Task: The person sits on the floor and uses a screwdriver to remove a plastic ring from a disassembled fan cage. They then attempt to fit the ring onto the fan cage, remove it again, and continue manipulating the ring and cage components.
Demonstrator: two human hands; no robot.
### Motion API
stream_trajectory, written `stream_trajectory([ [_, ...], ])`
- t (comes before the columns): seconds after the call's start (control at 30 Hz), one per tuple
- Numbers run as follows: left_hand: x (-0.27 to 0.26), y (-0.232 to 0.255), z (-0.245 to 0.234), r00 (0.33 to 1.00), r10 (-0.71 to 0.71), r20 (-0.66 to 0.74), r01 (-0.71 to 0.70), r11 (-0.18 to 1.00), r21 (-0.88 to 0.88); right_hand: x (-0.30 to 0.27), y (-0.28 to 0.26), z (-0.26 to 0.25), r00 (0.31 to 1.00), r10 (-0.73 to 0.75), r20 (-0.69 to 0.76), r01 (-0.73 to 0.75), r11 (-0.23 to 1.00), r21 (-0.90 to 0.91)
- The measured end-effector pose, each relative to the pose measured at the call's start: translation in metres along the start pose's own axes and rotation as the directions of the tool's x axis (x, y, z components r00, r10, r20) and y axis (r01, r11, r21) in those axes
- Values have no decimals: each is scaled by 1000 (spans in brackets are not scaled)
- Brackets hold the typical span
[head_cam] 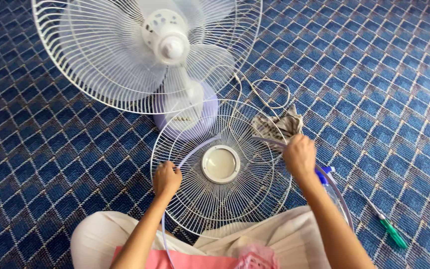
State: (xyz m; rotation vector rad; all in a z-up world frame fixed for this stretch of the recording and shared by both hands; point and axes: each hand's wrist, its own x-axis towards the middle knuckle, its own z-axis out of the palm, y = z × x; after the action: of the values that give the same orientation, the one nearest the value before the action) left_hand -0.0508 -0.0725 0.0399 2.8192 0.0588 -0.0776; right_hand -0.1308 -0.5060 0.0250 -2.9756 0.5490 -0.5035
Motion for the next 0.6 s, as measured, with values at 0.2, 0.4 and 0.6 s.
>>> stream_trajectory([
  [0.2,2,48,20,971,227,-81,-239,946,-218,-5,90,27,876,-196,440,211,977,14],
  [0.4,-16,141,60,738,267,619,509,381,-771,-19,57,-12,953,79,293,-223,836,501],
  [0.6,-34,201,49,783,171,598,593,80,-801,-82,-40,-95,989,-138,53,115,942,315],
])
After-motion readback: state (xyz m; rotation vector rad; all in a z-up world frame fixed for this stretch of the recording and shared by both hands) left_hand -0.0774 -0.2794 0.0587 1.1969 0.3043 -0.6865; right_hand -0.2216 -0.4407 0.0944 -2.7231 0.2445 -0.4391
